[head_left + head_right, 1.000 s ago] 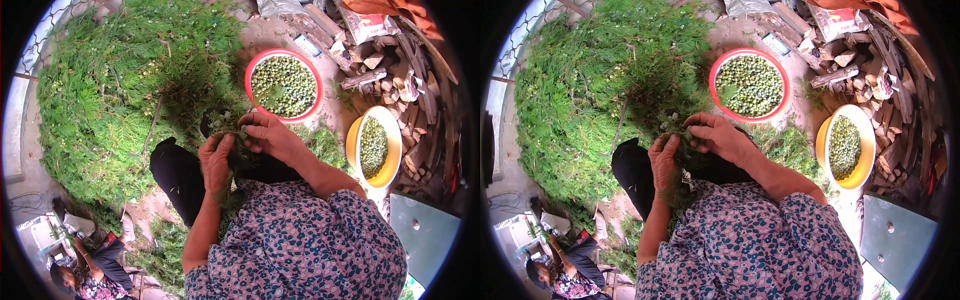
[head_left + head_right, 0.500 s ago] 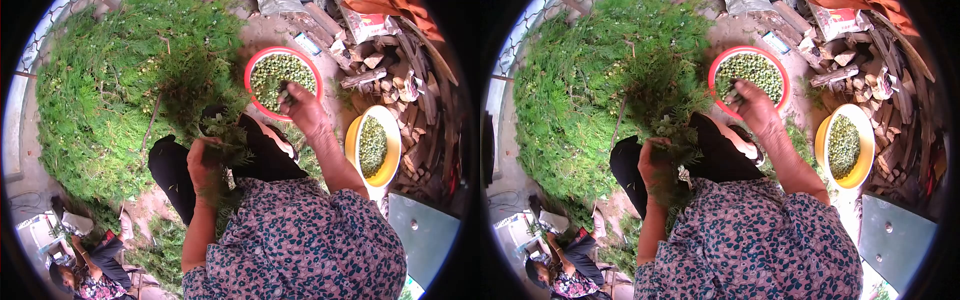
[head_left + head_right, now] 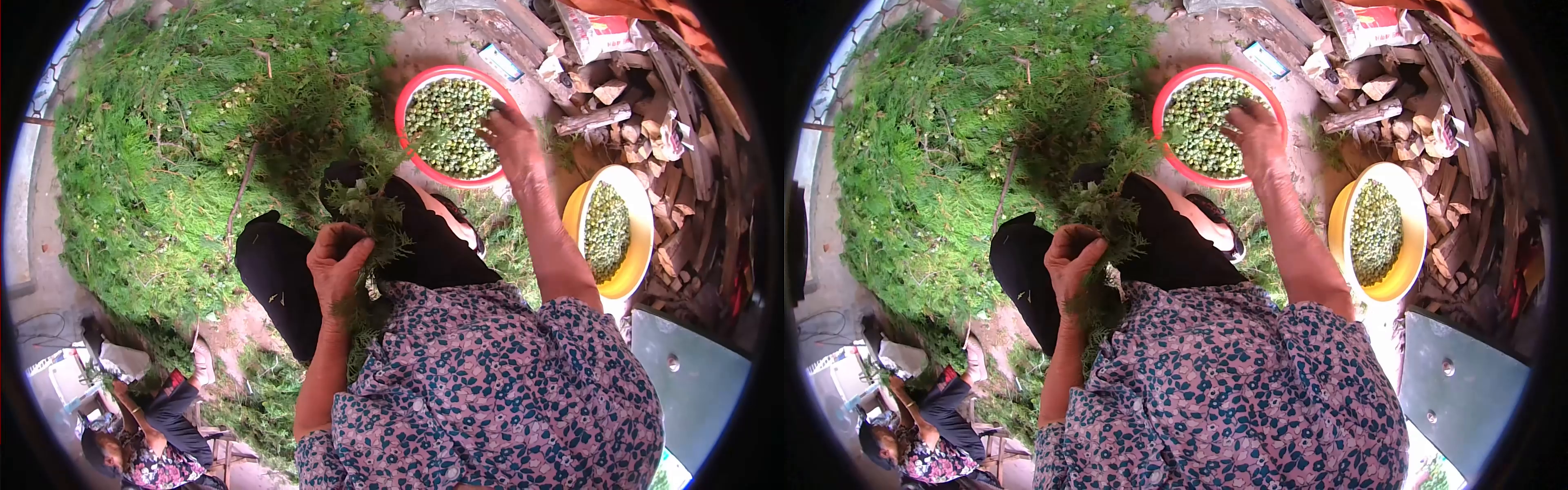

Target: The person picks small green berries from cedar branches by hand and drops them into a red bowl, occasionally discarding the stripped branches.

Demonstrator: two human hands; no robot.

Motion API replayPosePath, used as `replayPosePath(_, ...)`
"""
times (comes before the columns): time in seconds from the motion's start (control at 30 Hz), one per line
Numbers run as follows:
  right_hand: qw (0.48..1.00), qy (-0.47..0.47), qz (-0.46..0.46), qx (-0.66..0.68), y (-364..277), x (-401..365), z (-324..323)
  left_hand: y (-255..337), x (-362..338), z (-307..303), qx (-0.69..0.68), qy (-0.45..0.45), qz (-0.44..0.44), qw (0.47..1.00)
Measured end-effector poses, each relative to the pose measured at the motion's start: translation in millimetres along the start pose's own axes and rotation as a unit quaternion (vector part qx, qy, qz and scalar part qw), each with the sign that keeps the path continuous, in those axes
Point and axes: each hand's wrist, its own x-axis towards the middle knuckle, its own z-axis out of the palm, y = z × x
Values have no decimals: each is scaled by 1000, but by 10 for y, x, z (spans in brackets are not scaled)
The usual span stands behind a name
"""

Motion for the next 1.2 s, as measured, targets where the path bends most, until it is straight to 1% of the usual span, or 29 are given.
replayPosePath(0.07, 993, -83, -23, -78, 8, -276, 251, -48, 17, 1, 27, 29, 14, 999)
replayPosePath(0.1, 983, -148, -16, -111, 19, -427, 351, -53, 27, -6, 27, 29, 14, 999)
replayPosePath(0.13, 967, -212, -10, -144, 30, -578, 451, -53, 38, -12, 55, 29, 10, 998)
replayPosePath(0.17, 946, -255, -11, -201, 36, -722, 575, -51, 50, -19, 83, 29, 6, 996)
replayPosePath(0.2, 922, -275, -23, -272, 35, -858, 705, -51, 59, -11, 84, 29, 7, 996)
replayPosePath(0.23, 854, -294, -241, -355, 153, -887, 750, -53, 65, 9, 70, 29, -4, 997)
replayPosePath(0.27, 854, -294, -242, -355, 257, -892, 786, -54, 69, 18, 56, 30, -15, 998)
replayPosePath(0.33, 802, -305, -292, -422, 373, -893, 854, -116, 87, -24, 81, 18, -2, 997)
replayPosePath(0.37, 806, -330, -251, -423, 374, -883, 859, -134, 93, -44, 106, 6, 9, 994)
replayPosePath(0.4, 805, -332, -253, -422, 376, -869, 866, -130, 90, -45, 106, 9, 10, 994)
replayPosePath(0.47, 772, -332, -276, -466, 405, -830, 860, -135, 81, -20, 108, 18, 15, 994)
replayPosePath(0.5, 772, -332, -277, -467, 444, -800, 858, -136, 76, -13, 107, 17, 16, 994)
replayPosePath(0.57, 782, -304, -304, -451, 523, -732, 864, -135, 64, -6, 160, 13, 63, 985)
replayPosePath(0.6, 782, -304, -305, -450, 505, -712, 869, -130, 63, -5, 161, 13, 64, 985)
replayPosePath(0.67, 854, -311, -124, -399, 444, -679, 880, -116, 75, -4, 179, 18, 65, 982)
replayPosePath(0.7, 854, -311, -126, -398, 423, -682, 892, -103, 81, 0, 179, 18, 67, 981)
replayPosePath(0.73, 894, -320, -15, -313, 404, -695, 903, -87, 85, 6, 175, 17, 53, 983)
replayPosePath(0.77, 915, -323, 96, -221, 381, -708, 910, -76, 92, 14, 171, 15, 39, 984)
replayPosePath(0.8, 915, -324, 94, -221, 356, -727, 922, -67, 109, 2, 171, 16, 41, 984)
replayPosePath(0.87, 921, -335, 114, -163, 326, -768, 947, -43, 155, -39, 186, 32, 20, 982)
replayPosePath(0.9, 920, -337, 114, -162, 336, -771, 953, 7, 183, -18, 187, 33, 21, 982)
replayPosePath(0.97, 919, -348, 108, -147, 361, -772, 952, 148, 249, 34, 103, 79, 100, 987)
replayPosePath(1.0, 918, -352, 107, -147, 358, -770, 955, 216, 277, 24, 103, 82, 101, 986)
replayPosePath(1.1, 909, -373, 106, -153, 327, -771, 959, 437, 355, 16, 97, 24, 31, 995)
replayPosePath(1.13, 909, -377, 108, -145, 288, -790, 975, 448, 385, 12, 97, 26, 32, 994)
replayPosePath(1.2, 908, -382, 110, -137, 262, -804, 986, 465, 440, 3, 62, -29, 1, 998)
